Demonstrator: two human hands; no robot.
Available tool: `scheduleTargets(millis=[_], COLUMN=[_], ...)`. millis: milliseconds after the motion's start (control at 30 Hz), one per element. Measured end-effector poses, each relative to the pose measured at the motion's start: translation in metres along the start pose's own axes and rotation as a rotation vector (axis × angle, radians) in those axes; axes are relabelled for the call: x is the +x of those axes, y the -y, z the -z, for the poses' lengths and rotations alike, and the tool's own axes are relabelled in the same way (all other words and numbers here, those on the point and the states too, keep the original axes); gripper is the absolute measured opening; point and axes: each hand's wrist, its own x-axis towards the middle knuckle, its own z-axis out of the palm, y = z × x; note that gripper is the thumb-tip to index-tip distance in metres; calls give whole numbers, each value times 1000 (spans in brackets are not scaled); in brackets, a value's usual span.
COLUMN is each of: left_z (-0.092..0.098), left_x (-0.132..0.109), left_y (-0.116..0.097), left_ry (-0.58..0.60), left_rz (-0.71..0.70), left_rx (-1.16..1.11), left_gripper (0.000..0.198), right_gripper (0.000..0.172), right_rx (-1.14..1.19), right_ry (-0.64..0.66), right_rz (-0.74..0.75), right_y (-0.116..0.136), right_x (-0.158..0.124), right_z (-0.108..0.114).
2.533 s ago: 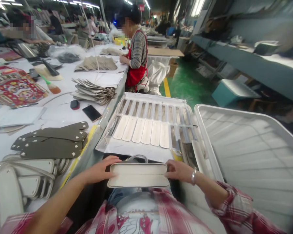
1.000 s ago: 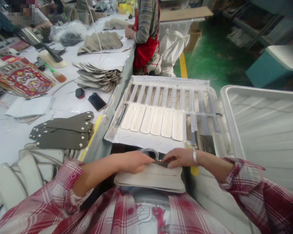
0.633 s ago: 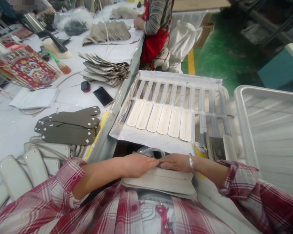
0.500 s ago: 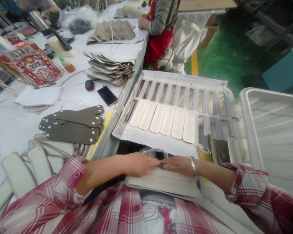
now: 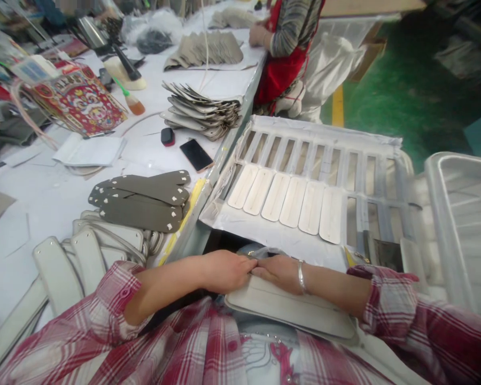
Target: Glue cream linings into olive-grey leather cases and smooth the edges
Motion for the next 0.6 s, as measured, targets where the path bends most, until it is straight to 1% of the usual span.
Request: scheduleTargets(millis=[67,133,200,233,300,400,433,500,567,600], left_z=[4,5,3,2,-1,-5,-6,-4,0,3], left_x=[-8,-15,-18,-18,-17,-12,-10,-6,-1,1], left_y=[-1,-4,-8,-10,-14,-18,-19,-22,-31,-37], left_ry=[16,0,-17,-21,-25,-41,-47,-60,-78,-95], left_rz=[10,39,56,62,75,84,84,99,124,125], left_rx=[-3,31,90,117,156,194,204,221,226,216], left_gripper=[33,39,46,50,54,55,55,55,56,55], right_gripper=[49,49,48,48,50,53,52,50,49,49], right_rx=[-21,-28,6,41,125,235,260,283,236,191], right_ry=[10,13,10,-9,-79,-147,-141,-81,-17,-23], right_rz=[3,22,64,91,113,29,-2,-33,-74,-100], right_y=[8,12,7,1,-19,-55,-64,-75,-76,-74], right_x=[11,19,18,13,-7,-52,-66,-87,-97,-101], right_z=[4,6,4,1,-7,-17,-18,-15,-8,-5])
